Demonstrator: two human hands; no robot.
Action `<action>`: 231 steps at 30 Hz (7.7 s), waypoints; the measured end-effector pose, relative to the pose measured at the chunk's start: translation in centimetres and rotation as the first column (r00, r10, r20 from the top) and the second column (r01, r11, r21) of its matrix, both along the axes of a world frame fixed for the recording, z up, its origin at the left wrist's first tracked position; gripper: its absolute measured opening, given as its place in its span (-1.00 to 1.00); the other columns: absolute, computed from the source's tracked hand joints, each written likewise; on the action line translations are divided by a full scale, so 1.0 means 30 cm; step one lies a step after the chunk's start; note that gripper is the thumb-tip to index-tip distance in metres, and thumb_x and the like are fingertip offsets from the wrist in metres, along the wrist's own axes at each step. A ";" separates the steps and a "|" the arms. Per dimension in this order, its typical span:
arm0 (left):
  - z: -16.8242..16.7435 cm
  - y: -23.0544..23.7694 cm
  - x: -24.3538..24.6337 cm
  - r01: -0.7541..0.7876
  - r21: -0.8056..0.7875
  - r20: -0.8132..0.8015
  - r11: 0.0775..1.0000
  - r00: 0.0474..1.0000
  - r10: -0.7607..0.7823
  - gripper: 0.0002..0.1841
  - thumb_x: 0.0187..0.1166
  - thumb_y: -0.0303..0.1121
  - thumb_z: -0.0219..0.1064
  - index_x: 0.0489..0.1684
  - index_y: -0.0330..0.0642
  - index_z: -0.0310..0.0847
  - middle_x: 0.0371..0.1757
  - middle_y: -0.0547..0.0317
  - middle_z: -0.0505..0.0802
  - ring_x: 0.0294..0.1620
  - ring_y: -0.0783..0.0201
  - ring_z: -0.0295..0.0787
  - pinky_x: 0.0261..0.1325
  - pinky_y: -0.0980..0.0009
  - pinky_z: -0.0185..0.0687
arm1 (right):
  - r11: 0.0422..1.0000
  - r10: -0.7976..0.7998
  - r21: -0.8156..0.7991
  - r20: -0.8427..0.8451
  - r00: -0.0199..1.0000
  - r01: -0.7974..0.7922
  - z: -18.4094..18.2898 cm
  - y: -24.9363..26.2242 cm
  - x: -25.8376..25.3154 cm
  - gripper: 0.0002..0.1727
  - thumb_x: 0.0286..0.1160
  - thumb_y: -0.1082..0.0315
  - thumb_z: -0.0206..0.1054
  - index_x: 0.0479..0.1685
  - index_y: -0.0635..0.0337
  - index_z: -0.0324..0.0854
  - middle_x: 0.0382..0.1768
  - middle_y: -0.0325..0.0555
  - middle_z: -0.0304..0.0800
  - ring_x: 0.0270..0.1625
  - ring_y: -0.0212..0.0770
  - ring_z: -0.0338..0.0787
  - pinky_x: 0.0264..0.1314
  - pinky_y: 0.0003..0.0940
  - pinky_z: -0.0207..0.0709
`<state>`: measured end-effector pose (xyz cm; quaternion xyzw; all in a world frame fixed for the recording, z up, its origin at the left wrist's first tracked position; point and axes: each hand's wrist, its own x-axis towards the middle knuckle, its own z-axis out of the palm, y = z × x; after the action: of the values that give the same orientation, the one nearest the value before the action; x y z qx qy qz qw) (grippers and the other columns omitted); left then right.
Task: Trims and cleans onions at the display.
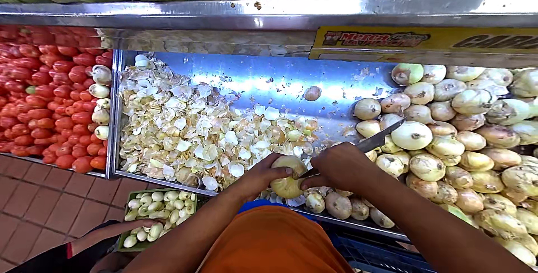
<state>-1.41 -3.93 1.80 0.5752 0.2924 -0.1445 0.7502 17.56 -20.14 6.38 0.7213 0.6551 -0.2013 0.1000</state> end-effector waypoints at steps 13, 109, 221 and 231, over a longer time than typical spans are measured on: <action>0.028 -0.061 0.012 0.075 -0.030 0.039 0.997 0.996 -0.074 -0.58 0.51 -0.15 0.43 0.22 -0.22 0.67 0.00 -0.08 0.85 0.00 0.13 0.82 0.16 0.15 0.75 | 0.919 0.248 0.324 -0.037 0.968 -0.224 -0.057 -0.045 0.021 -0.13 0.31 -0.69 0.01 -0.76 -0.04 0.54 -0.79 -0.30 0.49 -0.65 -0.24 0.64 -0.60 -0.17 0.46; 0.101 0.024 0.009 -0.097 0.271 0.032 0.958 0.995 0.092 -0.60 0.49 -0.14 0.47 0.21 -0.14 0.73 -0.05 -0.06 0.88 -0.09 0.09 0.85 0.02 0.11 0.78 | 0.984 -0.097 0.130 -0.196 0.976 0.123 -0.060 -0.015 -0.082 -0.05 0.26 -0.75 -0.02 -0.54 0.05 0.65 -0.61 -0.16 0.65 -0.39 -0.07 0.78 -0.35 0.00 0.57; -0.254 0.082 0.132 -0.394 0.513 -0.149 0.762 0.834 0.532 -0.35 0.43 -0.05 0.56 0.32 -0.35 0.48 0.03 -0.29 0.81 0.02 -0.15 0.82 0.08 -0.16 0.75 | 0.974 0.188 0.181 -0.310 0.932 -0.136 -0.380 0.171 -0.036 -0.09 0.55 -0.59 -0.13 -0.57 0.09 0.66 -0.60 -0.06 0.69 -0.36 0.04 0.80 -0.26 0.23 0.59; -0.063 0.266 0.071 -0.470 0.169 -0.133 0.867 0.860 0.492 -0.47 0.62 0.01 0.33 0.41 -0.17 0.56 0.20 -0.15 0.81 0.13 -0.04 0.81 0.16 -0.01 0.74 | 0.960 -0.190 0.102 -0.448 0.873 0.261 -0.304 0.109 -0.047 -0.36 0.51 -0.40 0.27 0.00 0.04 0.69 -0.22 -0.09 0.79 -0.14 -0.01 0.81 -0.03 0.15 0.67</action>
<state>0.71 4.04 -0.10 0.5170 0.4990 0.0181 0.6952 16.14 -16.88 -2.73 0.7355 0.5858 -0.3142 -0.1308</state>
